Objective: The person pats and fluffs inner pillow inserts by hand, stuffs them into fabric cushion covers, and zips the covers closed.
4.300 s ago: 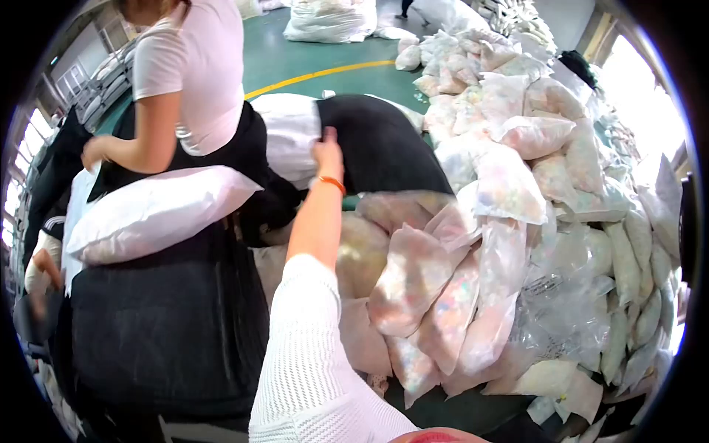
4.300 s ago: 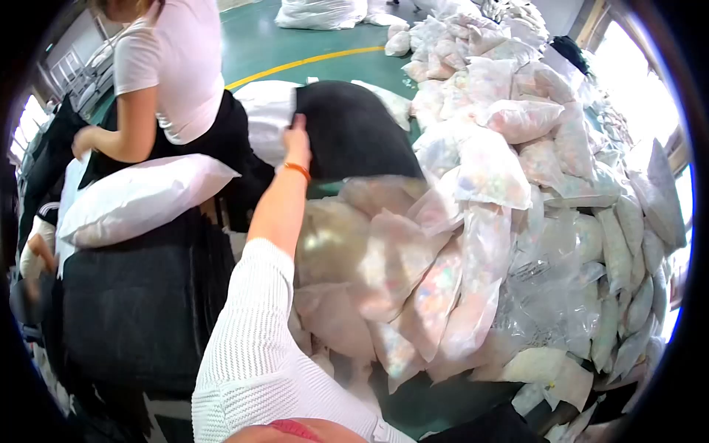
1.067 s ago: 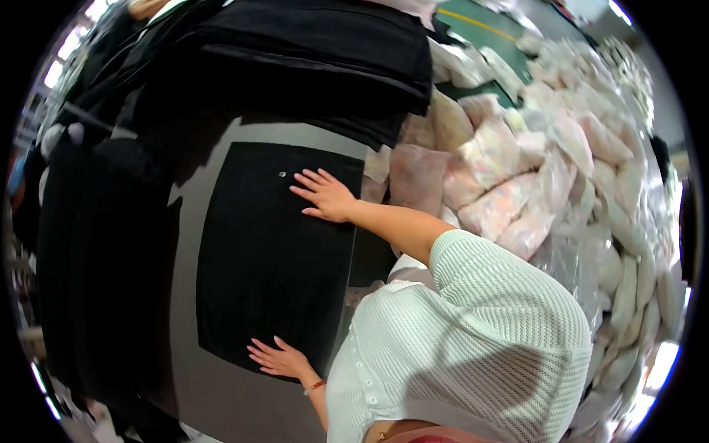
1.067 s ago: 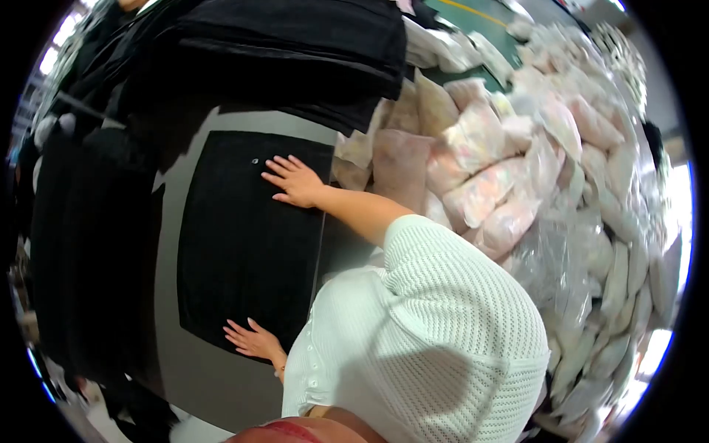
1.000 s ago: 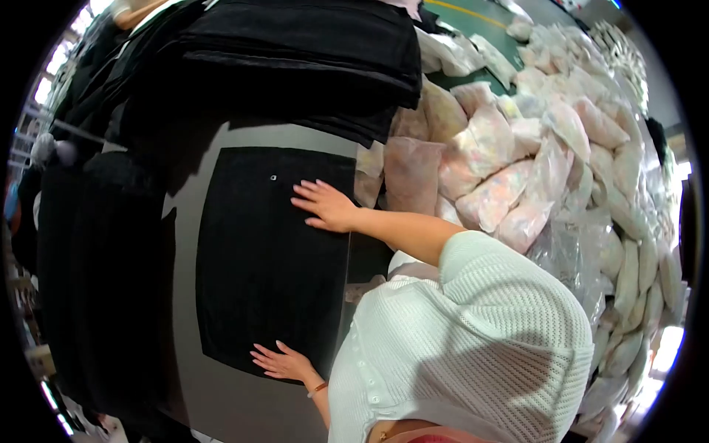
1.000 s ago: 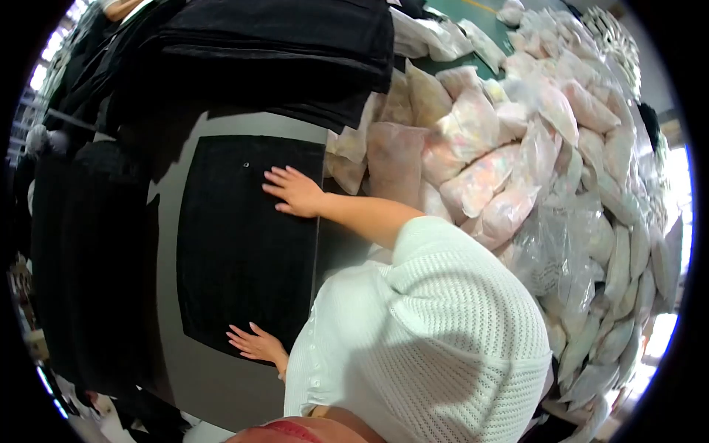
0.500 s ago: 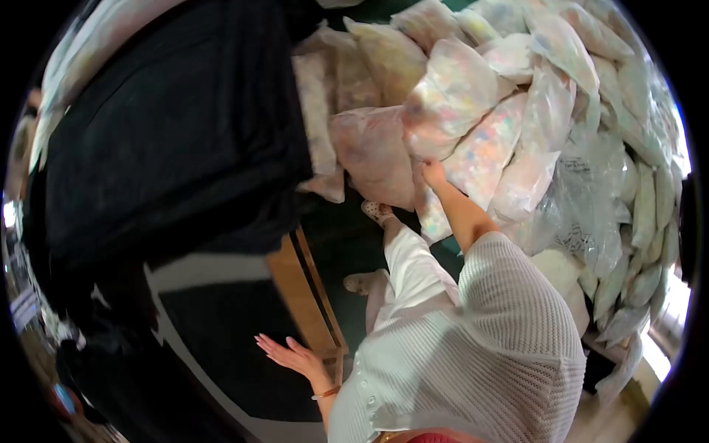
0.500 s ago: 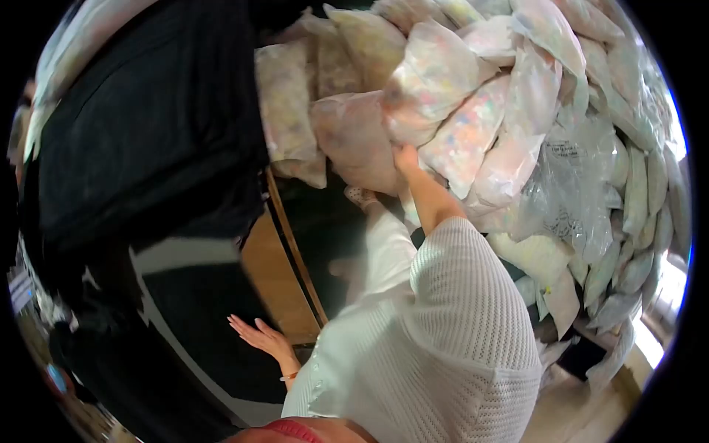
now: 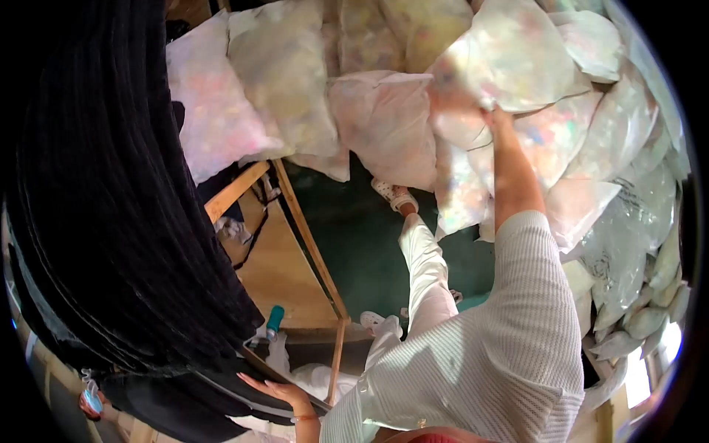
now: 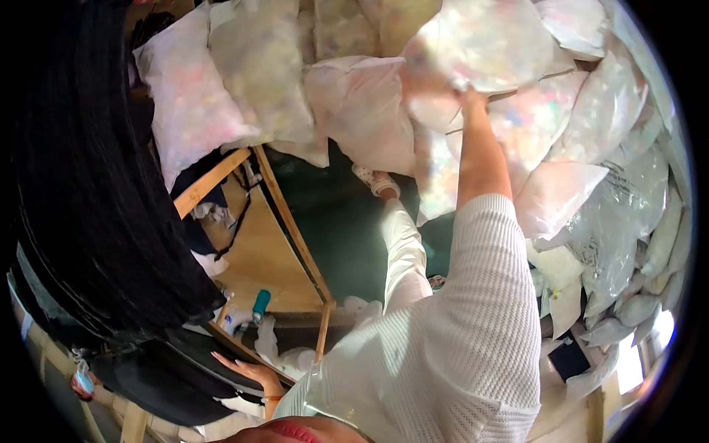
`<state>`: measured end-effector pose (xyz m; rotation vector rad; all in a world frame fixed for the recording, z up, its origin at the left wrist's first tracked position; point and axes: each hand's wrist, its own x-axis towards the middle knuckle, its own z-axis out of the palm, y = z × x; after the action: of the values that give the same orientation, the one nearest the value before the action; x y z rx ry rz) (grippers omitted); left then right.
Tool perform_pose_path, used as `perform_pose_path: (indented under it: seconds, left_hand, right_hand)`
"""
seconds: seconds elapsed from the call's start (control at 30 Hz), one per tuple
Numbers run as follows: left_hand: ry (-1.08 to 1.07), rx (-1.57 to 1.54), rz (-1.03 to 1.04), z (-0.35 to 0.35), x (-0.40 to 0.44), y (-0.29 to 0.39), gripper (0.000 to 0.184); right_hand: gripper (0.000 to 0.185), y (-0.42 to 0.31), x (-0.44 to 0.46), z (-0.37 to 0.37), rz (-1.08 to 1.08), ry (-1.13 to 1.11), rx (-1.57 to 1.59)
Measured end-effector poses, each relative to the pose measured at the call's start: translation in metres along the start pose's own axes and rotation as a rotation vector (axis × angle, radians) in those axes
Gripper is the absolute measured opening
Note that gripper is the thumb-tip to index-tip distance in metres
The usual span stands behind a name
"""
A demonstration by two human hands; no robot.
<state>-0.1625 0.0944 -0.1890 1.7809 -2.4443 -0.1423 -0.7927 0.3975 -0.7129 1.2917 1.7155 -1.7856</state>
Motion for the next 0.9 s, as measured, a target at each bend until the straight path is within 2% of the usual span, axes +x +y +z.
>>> perform_pose_path:
  seconds: [0.07,0.1,0.17,0.27,0.33,0.4,0.47,0.5,0.6,0.67,0.73,0.8,0.83,0.87,0.9]
  left_hand:
    - [0.008,0.020,0.017,0.000,0.001,-0.005,0.066]
    - [0.005,0.021,0.025,0.000,0.001,-0.008,0.067]
    - [0.041,0.014,0.051,0.002,0.002,-0.002,0.066]
    - [0.037,0.006,0.034,0.001,0.001,-0.007,0.065]
    - [0.033,-0.027,0.012,-0.001,0.002,-0.003,0.065]
    - [0.025,-0.012,-0.011,0.001,0.002,-0.007,0.071]
    - [-0.035,0.056,-0.057,-0.004,0.000,-0.007,0.064]
    - [-0.059,0.075,-0.079,-0.007,-0.001,-0.005,0.065]
    - [-0.071,-0.001,-0.091,-0.013,-0.001,-0.001,0.070]
    - [-0.050,-0.127,-0.065,-0.018,-0.001,-0.002,0.071]
    - [0.042,-0.408,-0.002,-0.030,-0.002,0.011,0.072]
    - [0.061,-0.676,0.122,-0.047,-0.009,0.020,0.073]
    - [0.034,-0.832,0.114,-0.063,-0.019,0.022,0.075]
    - [0.003,-0.981,0.107,-0.078,-0.029,0.023,0.077]
    - [-0.057,-1.093,0.128,-0.082,-0.035,0.012,0.088]
  right_hand:
    - [0.030,-0.032,-0.006,0.010,-0.092,-0.120,-0.052]
    - [0.030,-0.043,-0.023,0.015,-0.094,-0.131,-0.051]
    - [0.021,-0.063,-0.077,0.015,-0.246,-0.305,-0.114]
    - [0.015,-0.096,-0.139,-0.004,-0.221,-0.293,0.086]
    - [0.011,-0.133,-0.170,-0.028,-0.310,-0.398,0.206]
    - [0.007,-0.196,-0.204,-0.050,-0.405,-0.568,0.375]
    - [0.013,-0.262,-0.221,-0.082,-0.325,-0.861,0.496]
    - [0.019,-0.293,-0.298,-0.071,-0.324,-0.831,0.532]
    - [0.027,-0.352,-0.407,-0.071,-0.406,-1.348,0.513]
    - [0.027,-0.356,-0.541,-0.065,-0.416,-1.491,0.525]
    - [0.029,-0.335,-0.625,-0.065,-0.506,-1.598,0.593]
    - [0.031,-0.309,-0.700,-0.062,-0.604,-1.150,0.662]
    - [0.030,-0.290,-0.722,-0.062,-0.511,-1.482,0.652]
    - [0.029,-0.271,-0.746,-0.057,-0.458,-1.685,0.650]
    - [0.030,-0.251,-0.770,-0.052,-0.395,-1.880,0.622]
